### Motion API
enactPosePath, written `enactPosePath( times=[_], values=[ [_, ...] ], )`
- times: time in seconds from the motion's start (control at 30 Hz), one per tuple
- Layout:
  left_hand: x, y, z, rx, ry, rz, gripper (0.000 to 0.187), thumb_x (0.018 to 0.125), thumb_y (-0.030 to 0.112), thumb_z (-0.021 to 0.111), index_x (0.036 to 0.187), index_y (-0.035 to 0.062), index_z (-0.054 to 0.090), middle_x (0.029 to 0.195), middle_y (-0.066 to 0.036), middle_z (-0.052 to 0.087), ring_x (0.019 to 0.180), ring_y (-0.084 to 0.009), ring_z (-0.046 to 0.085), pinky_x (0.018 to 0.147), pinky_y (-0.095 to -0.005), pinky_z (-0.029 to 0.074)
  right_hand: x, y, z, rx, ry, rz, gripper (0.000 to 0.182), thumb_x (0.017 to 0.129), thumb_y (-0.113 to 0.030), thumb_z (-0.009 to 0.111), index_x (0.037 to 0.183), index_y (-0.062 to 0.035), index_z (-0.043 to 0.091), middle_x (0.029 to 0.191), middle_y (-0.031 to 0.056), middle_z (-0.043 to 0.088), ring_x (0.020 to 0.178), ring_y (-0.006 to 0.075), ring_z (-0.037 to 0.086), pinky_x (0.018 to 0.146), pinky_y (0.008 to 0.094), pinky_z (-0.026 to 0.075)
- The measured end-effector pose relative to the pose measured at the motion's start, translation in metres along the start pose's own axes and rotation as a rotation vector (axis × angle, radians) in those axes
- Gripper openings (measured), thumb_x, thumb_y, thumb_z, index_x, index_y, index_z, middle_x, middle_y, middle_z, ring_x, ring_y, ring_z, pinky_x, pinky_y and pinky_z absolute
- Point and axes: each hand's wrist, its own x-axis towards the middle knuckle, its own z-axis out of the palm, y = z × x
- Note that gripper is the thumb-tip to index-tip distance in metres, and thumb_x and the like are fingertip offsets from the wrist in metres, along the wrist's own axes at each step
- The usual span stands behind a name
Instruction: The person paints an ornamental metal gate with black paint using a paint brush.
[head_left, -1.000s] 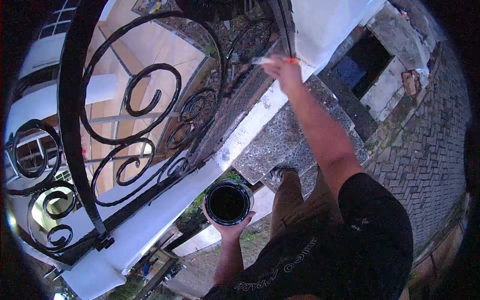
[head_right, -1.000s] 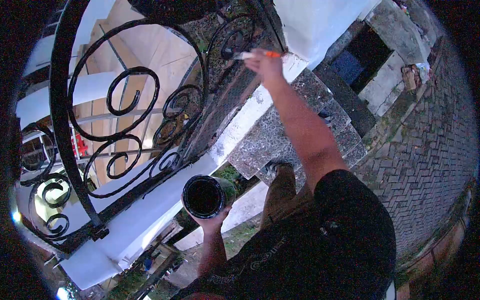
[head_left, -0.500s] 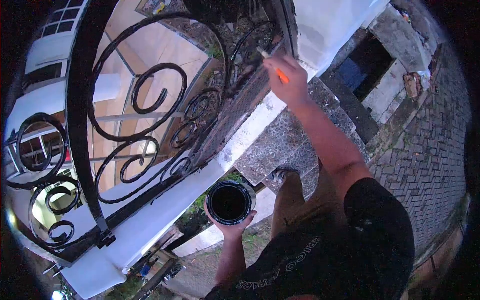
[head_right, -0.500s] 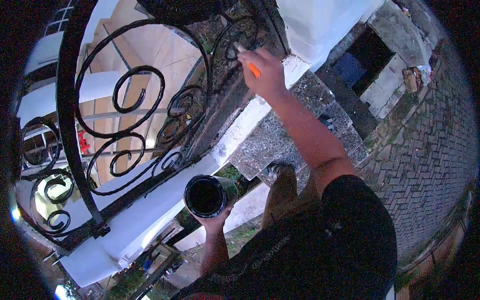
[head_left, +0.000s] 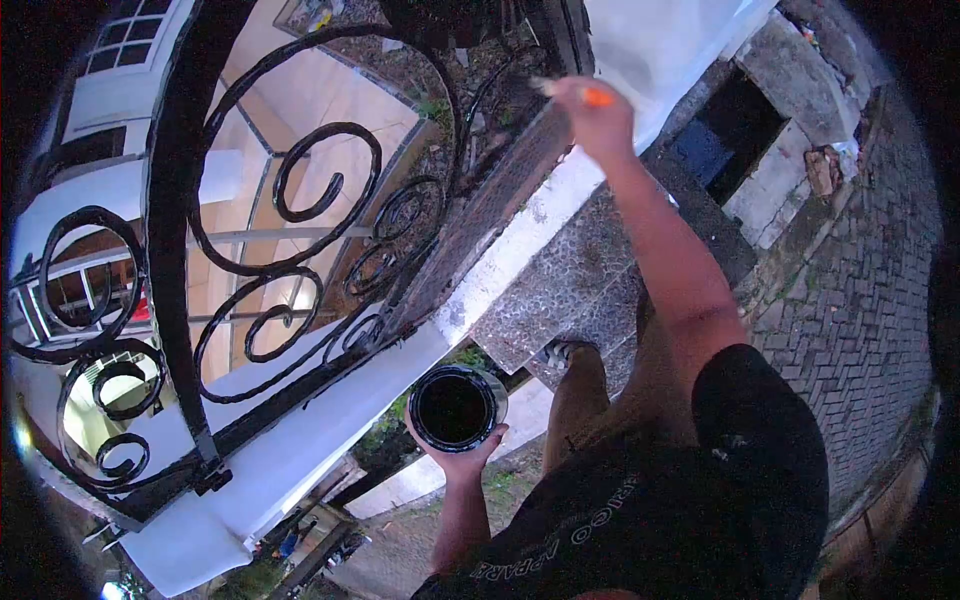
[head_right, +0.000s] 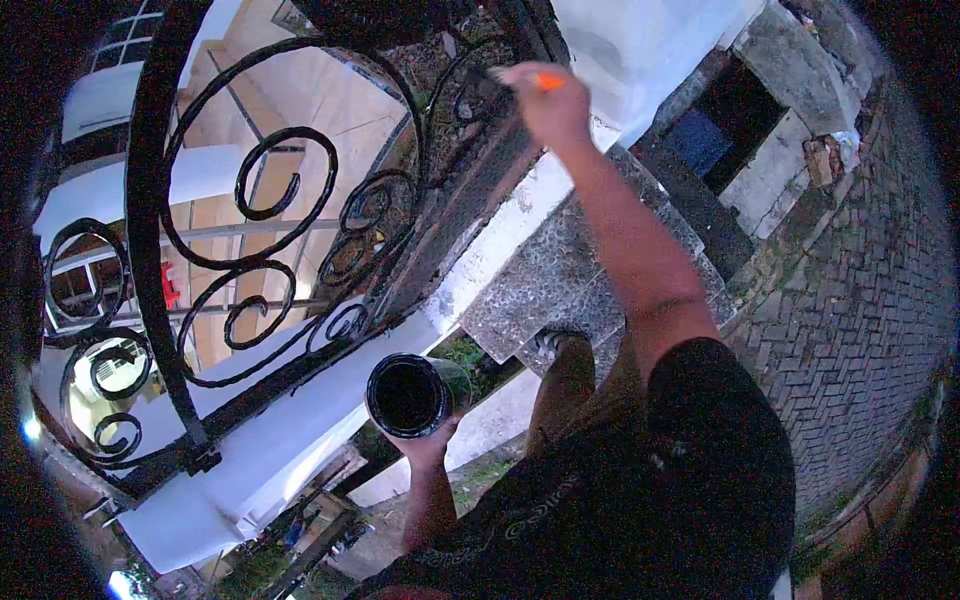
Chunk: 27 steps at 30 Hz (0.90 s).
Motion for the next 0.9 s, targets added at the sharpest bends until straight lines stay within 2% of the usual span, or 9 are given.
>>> enactPosePath(
  times=[0.1, 0.2, 0.3, 0.37, 0.43, 0.5, 0.6, 0.7, 0.9],
  values=[
    [0.002, 0.013, 0.006, -0.006, -0.002, -0.015, 0.128, 0.048, 0.032, 0.096, 0.144, 0.0099, 0.014, 0.138, -0.015, 0.037, 0.128, -0.0304, 0.042, 0.108, -0.0472, 0.035, 0.02, 0.026, -0.01, 0.204, 0.106, 0.293, 0.011, 0.086, -0.013, 0.069, 0.088, -0.0025, 0.071, 0.073, 0.0053, 0.069, 0.071, 0.0124, 0.065, 0.067, 0.0263, 0.052],
    [0.002, 0.007, 0.007, 0.02, 0.015, -0.024, 0.128, 0.048, 0.031, 0.095, 0.144, 0.01, 0.014, 0.138, -0.015, 0.037, 0.128, -0.0305, 0.042, 0.108, -0.0478, 0.035, 0.004, 0.011, 0.005, 0.234, -0.03, 0.335, 0.009, 0.086, -0.01, 0.067, 0.088, -0.0015, 0.071, 0.076, 0.0053, 0.069, 0.07, 0.0117, 0.065, 0.066, 0.0257, 0.053],
    [0.002, 0.015, 0.015, 0.028, 0.033, -0.024, 0.129, 0.048, 0.031, 0.095, 0.144, 0.0099, 0.013, 0.138, -0.015, 0.037, 0.128, -0.0304, 0.042, 0.109, -0.0478, 0.035, 0.021, 0.024, -0.011, 0.249, 0.088, 0.337, 0.01, 0.086, -0.009, 0.067, 0.09, -0.0006, 0.07, 0.079, 0.0072, 0.069, 0.072, 0.0125, 0.066, 0.066, 0.0252, 0.055],
    [0.007, 0.018, 0.024, -0.019, 0.045, -0.027, 0.13, 0.048, 0.031, 0.095, 0.144, 0.0097, 0.012, 0.138, -0.015, 0.037, 0.128, -0.0303, 0.042, 0.109, -0.0476, 0.034, 0.019, 0.012, -0.01, 0.512, 0.09, 0.461, 0.011, 0.086, -0.009, 0.068, 0.091, 0.0012, 0.069, 0.083, 0.0103, 0.069, 0.072, 0.0149, 0.067, 0.064, 0.0253, 0.056],
    [0.006, 0.017, 0.028, 0.007, 0.062, 0.045, 0.126, 0.051, 0.032, 0.095, 0.147, 0.0095, 0.015, 0.137, -0.015, 0.042, 0.123, -0.0293, 0.049, 0.103, -0.0465, 0.045, 0.008, -0.004, 0.007, 0.51, -0.017, 0.486, 0.014, 0.086, -0.009, 0.068, 0.093, 0.0035, 0.067, 0.085, 0.0136, 0.068, 0.073, 0.018, 0.069, 0.062, 0.0255, 0.057],
    [0.003, 0.015, 0.031, 0.057, 0.081, 0.05, 0.125, 0.051, 0.032, 0.095, 0.147, 0.0095, 0.016, 0.138, -0.014, 0.042, 0.124, -0.0289, 0.049, 0.103, -0.0457, 0.045, 0.012, 0.005, 0.007, 0.425, -0.027, 0.521, 0.015, 0.086, -0.007, 0.068, 0.094, 0.0048, 0.065, 0.086, 0.0153, 0.068, 0.071, 0.0199, 0.069, 0.061, 0.0267, 0.058],
    [0.007, 0.021, 0.043, 0.044, 0.06, 0.011, 0.122, 0.051, 0.032, 0.095, 0.145, 0.0081, 0.021, 0.137, -0.014, 0.043, 0.124, -0.0283, 0.049, 0.103, -0.0459, 0.044, 0.028, -0.008, 0.0, 0.623, 0.174, 0.61, 0.014, 0.088, -0.007, 0.064, 0.096, 0.0036, 0.064, 0.084, 0.018, 0.068, 0.069, 0.0237, 0.07, 0.062, 0.0285, 0.059],
    [0.002, 0.027, 0.05, 0.017, 0.102, -0.074, 0.13, 0.048, 0.035, 0.095, 0.145, 0.009, 0.012, 0.139, -0.015, 0.037, 0.129, -0.0302, 0.041, 0.109, -0.0472, 0.033, 0.022, 0.015, 0.01, 0.576, 0.17, 0.625, 0.011, 0.087, -0.005, 0.062, 0.094, 0.004, 0.063, 0.085, 0.0191, 0.068, 0.07, 0.0254, 0.07, 0.063, 0.0309, 0.059],
    [-0.002, 0.023, 0.049, 0.085, 0.073, -0.07, 0.13, 0.049, 0.034, 0.095, 0.145, 0.0078, 0.011, 0.139, -0.015, 0.036, 0.129, -0.03, 0.041, 0.109, -0.0472, 0.033, 0.034, 0.023, -0.008, 0.698, 0.242, 0.83, 0.014, 0.087, -0.004, 0.06, 0.097, 0.0055, 0.06, 0.088, 0.0202, 0.067, 0.073, 0.0278, 0.07, 0.065, 0.0348, 0.06]
  ],
)
